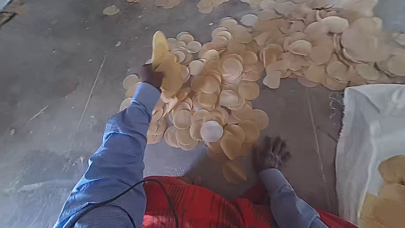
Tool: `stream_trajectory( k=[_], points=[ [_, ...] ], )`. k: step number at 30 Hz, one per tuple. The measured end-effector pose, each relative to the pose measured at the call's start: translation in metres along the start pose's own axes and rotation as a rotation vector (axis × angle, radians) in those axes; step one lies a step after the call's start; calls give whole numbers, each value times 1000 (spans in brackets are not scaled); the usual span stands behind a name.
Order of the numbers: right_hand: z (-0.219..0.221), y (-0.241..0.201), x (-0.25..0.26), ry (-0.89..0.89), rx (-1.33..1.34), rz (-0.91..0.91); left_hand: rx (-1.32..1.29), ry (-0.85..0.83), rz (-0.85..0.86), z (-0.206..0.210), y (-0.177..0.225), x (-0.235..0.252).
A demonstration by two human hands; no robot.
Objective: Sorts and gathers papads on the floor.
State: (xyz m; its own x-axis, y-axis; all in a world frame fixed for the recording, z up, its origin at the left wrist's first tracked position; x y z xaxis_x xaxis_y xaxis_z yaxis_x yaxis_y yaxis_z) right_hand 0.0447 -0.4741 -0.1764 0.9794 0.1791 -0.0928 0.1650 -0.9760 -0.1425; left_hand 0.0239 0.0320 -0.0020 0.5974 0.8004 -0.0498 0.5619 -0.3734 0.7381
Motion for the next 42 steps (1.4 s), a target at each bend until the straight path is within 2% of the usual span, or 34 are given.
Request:
stream_trajectory(
  k=[2, 5, 7, 10, 11, 12, 13, 15, 18, 20, 22, 24, 26, 27, 29, 31, 33, 35, 37, 40, 42],
  points=[
    [4, 6, -1, 89, 8, 0, 74, -62, 136, 6, 29, -18],
    [8, 9, 1, 107, -14, 0, 258, -201, 309, 33, 54, -83],
    [7, 6, 0, 91, -20, -1, 335, -374, 441, 77, 33, -131],
    [6, 5, -1, 88, -16, 1, 559, -894, 656, 155, -28, -188],
    [7, 6, 0, 102, -18, -1, 619, -1031, 686, 165, -37, -197],
    [7, 7, 1, 113, -20, -4, 594, -1078, 700, 165, -38, -198],
    [8, 7, 1, 121, -21, -5, 473, -1042, 676, 158, -34, -189],
    [8, 7, -2, 108, -11, -11, 267, -781, 535, 130, -24, -158],
    [7, 5, 0, 102, 4, -4, 363, -318, 239, 92, -23, -103],
    [7, 5, 1, 100, 10, -2, 485, -165, 80, 85, -41, -72],
    [7, 6, -1, 90, 7, 0, 532, -132, -36, 88, -62, -52],
    [6, 6, 0, 83, 11, 1, 518, -148, -73, 88, -73, -39],
    [6, 6, 1, 69, 14, 5, 345, -117, -48, 74, -75, -34],
    [6, 6, 0, 51, 13, 8, 154, -84, -25, 65, -76, -34],
    [9, 8, 1, 21, 26, 13, -430, -78, -107, 49, -79, -33],
    [11, 8, 1, 40, 35, 5, -1018, -202, -259, 39, -78, -44],
    [9, 7, 1, 41, 24, 7, -1315, -267, -332, 38, -73, -59],
    [7, 6, 1, 33, 18, 8, -1407, -275, -366, 47, -71, -70],
    [7, 6, 0, 31, 14, 9, -1376, -303, -380, 61, -73, -78],
    [9, 7, 1, 53, 19, 7, -1198, -289, -458, 74, -70, -87],
    [10, 8, 1, 59, 19, 12, -1029, -238, -385, 78, -63, -89]
  ],
)
Point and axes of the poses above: each hand's wrist, its own x-axis towards the middle knuckle, its own z-axis out of the palm, y = z × x, the point moved 4 cm from there along x, towards the middle knuckle, and after that the axes turned 5 degrees about -x, right-handed, at the moved point
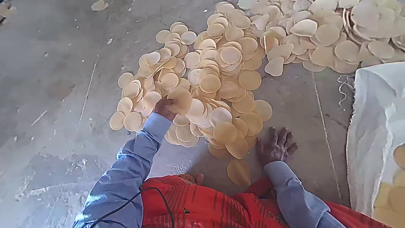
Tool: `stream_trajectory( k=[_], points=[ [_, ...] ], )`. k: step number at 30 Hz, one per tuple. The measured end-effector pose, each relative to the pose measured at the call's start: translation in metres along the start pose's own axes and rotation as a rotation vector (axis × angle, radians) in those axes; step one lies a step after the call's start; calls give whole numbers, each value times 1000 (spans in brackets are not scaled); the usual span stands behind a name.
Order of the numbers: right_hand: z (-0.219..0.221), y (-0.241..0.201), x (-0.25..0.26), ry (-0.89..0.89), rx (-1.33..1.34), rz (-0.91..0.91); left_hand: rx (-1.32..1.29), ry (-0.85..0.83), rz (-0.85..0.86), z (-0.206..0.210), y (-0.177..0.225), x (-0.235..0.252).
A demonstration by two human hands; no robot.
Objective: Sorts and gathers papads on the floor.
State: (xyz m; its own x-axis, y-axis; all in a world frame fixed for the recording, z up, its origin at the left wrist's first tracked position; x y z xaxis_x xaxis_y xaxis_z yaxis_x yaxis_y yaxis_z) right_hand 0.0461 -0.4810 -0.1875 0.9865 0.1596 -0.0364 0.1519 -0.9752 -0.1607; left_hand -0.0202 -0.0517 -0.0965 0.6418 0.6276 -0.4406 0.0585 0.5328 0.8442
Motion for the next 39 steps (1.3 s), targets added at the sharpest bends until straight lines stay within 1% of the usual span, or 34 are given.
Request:
stream_trajectory(
  k=[1, 2, 4, 5, 8, 9, 10, 11, 13, 15, 17, 18, 19, 20, 21, 22, 24, 27, 29, 30, 32, 35, 37, 39],
  points=[
    [0, 0, 0, -1, 3, -2, 145, 11, 94, 6, 2, -1],
    [-1, -1, 0, -4, 6, -4, 359, 24, 200, 13, 3, -3],
    [-2, -1, -2, 11, 14, -14, 854, -14, 366, 32, -7, -11],
    [-2, -2, -3, 26, 16, -25, 1002, -85, 420, 40, -24, -15],
    [-1, -2, 0, 44, 7, -30, 1384, -401, 563, 52, -94, -24],
    [-2, -1, 0, 50, 2, -26, 1484, -490, 571, 51, -111, -29],
    [-2, -1, -1, 50, 1, -22, 1533, -566, 565, 49, -119, -32],
    [-2, -1, -1, 46, -2, -18, 1529, -617, 530, 49, -119, -34],
    [-4, -4, -4, 22, 1, -17, 1386, -643, 502, 46, -109, -32],
    [-6, -7, -2, 15, 5, -25, 1233, -563, 564, 42, -85, -25],
    [-9, -7, -2, 5, -1, -26, 1248, -345, 580, 37, -54, -8],
    [-9, -6, -3, -2, 2, -20, 1291, -207, 515, 31, -39, 4],
    [-9, -5, -4, -10, 3, -13, 1350, -57, 400, 25, -25, 17],
    [-8, -5, -3, -17, 1, -7, 1378, 87, 247, 18, -12, 30],
    [-7, -6, -3, -30, -8, -3, 1371, 203, 110, 12, -3, 43],
    [-6, -5, -3, -41, -18, 0, 1350, 281, 14, 7, 2, 55],
    [-6, -5, -1, -55, -30, 6, 1339, 364, -71, 8, 7, 78],
    [-7, -5, -2, -52, -25, 9, 1292, 429, -115, 17, 4, 96],
    [-5, -4, -1, -34, -27, 7, 1146, 467, -104, 17, 1, 106],
    [-4, -4, -2, -33, -20, 7, 1068, 475, -66, 16, 2, 109],
    [-5, -4, -2, -34, -4, 5, 1021, 414, -2, 20, 17, 101],
    [6, 2, -1, 28, -4, -5, 970, 307, 182, 27, 48, 83],
    [7, 3, -1, 16, 6, -3, 856, 196, 205, 40, 63, 52],
    [8, 3, -2, 17, 8, 7, 730, 95, 149, 50, 59, 24]
  ],
)
Point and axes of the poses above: each hand's wrist, its own x-axis towards the middle knuckle, its own z-axis out of the palm, y = z × x, the point moved 4 cm from there along x, towards the middle knuckle, and after that the axes turned 5 degrees about -x, right-handed, at the moved point
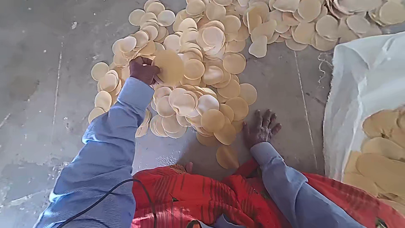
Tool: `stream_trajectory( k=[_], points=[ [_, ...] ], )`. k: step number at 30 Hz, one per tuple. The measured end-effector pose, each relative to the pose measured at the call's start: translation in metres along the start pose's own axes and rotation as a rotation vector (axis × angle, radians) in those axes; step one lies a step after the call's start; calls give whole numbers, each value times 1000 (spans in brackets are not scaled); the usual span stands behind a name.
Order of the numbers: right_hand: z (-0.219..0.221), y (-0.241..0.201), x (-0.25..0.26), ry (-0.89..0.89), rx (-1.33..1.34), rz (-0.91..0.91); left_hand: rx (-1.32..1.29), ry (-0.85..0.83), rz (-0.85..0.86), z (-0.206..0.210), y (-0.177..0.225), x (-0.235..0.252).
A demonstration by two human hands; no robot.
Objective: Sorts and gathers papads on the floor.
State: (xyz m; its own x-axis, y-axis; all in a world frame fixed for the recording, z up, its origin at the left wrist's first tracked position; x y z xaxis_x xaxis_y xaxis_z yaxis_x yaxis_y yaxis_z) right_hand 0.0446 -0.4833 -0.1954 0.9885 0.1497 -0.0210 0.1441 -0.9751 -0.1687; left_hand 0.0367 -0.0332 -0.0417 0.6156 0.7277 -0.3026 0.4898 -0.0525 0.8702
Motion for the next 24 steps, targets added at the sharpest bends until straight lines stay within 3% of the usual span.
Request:
stream_trajectory(
  k=[3, 6, 10, 13, 18, 22, 24],
  points=[
    [-1, -1, 2, -1, 2, -7, 30, -81, -127, 8, -13, -29],
    [0, 0, 3, -28, -20, 2, 18, -132, -134, 6, -12, -81],
    [4, 4, 8, -62, -42, 30, -267, -186, -81, -12, 15, -171],
    [-6, -8, 12, -97, 78, 100, -624, -119, -163, -21, 0, -204],
    [-41, -75, 18, -209, 109, 46, -760, 65, -411, -21, -46, -197],
    [-57, -87, 13, -253, 287, 192, -759, 79, -334, -27, -35, -182],
    [-65, -88, -9, -253, 324, 76, -773, 70, -284, -31, -27, -179]
  ],
)
Point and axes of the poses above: each hand's wrist, its own x-axis towards the middle knuckle, its own z-axis out of the palm, y = z × x, the point moved 4 cm from there along x, towards the middle knuckle, and after that the axes turned 5 degrees about -x, right-handed, at the moved point
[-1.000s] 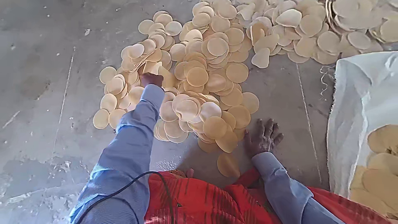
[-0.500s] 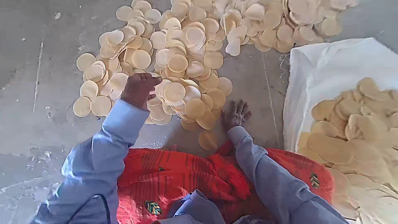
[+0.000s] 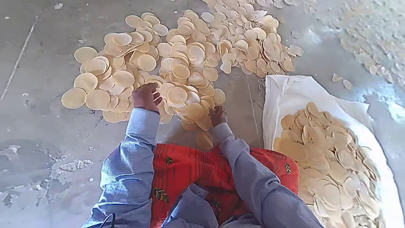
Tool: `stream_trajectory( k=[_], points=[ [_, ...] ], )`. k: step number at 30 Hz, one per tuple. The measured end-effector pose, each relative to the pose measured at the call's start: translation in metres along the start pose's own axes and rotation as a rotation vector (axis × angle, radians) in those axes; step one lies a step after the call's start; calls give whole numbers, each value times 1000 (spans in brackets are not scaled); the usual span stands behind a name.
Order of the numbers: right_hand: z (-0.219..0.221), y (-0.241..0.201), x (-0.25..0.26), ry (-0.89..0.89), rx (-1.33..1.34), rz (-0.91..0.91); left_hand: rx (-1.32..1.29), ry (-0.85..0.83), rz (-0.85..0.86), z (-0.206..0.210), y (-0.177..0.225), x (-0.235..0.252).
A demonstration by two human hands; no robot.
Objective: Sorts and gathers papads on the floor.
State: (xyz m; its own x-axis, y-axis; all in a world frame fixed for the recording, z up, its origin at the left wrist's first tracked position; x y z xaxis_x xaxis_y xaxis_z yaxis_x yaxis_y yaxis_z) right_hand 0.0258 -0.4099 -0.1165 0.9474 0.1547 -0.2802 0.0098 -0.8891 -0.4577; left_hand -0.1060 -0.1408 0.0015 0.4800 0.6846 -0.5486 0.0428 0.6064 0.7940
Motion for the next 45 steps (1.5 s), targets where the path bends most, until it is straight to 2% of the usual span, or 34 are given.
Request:
stream_trajectory(
  k=[2, 4, 6, 8, 12, 15, 16, 19, 21, 23, 26, 28, 31, 35, 38, 40, 43, 45],
  points=[
    [15, -2, -32, -45, -132, -243, -30, -56, 15, 2, 5, 3],
    [40, 5, -51, 2, -266, -405, -73, -104, -2, 4, 6, 5],
    [39, 1, -49, -47, -371, -349, -120, -117, -24, 8, 10, 4],
    [15, -23, -44, -139, -423, -240, -158, -122, -33, 6, 16, 4],
    [-30, -91, -29, -186, -167, -300, -181, -123, -5, 0, 24, 11],
    [-12, -116, 0, -200, 194, -214, -182, -116, -8, 2, 27, 17],
    [-3, -112, 7, -176, 174, -170, -173, -120, -15, 1, 27, 18],
    [6, -78, -7, -124, -301, -239, -199, -122, -27, -5, 28, 19],
    [15, -43, -29, -251, -475, -268, -218, -110, -19, -7, 32, 21],
    [22, -12, -50, -362, -589, -170, -226, -118, -18, -2, 33, 22],
    [24, 14, -56, -405, -596, -111, -196, -151, -15, 9, 30, 19],
    [23, 15, -53, -460, -588, -89, -181, -175, -25, 12, 26, 16],
    [23, 2, -50, -505, -503, -194, -180, -152, -20, 6, 26, 14],
    [17, -57, -51, -365, -112, -387, -186, -122, -15, 1, 26, 13],
    [13, -93, -28, -265, 180, -344, -189, -149, 3, 5, 24, 10],
    [5, -87, 10, -151, 160, -294, -174, -149, 15, 4, 23, 7],
    [-14, -43, 86, 52, -78, -110, -166, -116, 10, 3, 21, 10],
    [-27, -31, 96, 152, -197, 26, -154, -108, 3, 9, 17, 12]
  ],
)
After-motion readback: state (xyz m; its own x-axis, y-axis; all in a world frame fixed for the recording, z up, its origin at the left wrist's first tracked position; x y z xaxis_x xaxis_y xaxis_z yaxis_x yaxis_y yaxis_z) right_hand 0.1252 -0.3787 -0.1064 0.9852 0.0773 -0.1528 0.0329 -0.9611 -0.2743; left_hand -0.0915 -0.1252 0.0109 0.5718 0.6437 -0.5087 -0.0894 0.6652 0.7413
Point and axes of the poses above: each hand's wrist, its own x-axis towards the middle knuckle, its own z-axis out of the palm, y = z × x, the point moved 4 cm from there along x, towards the middle knuckle, and after that the axes turned 5 degrees about -x, right-handed, at the moved point
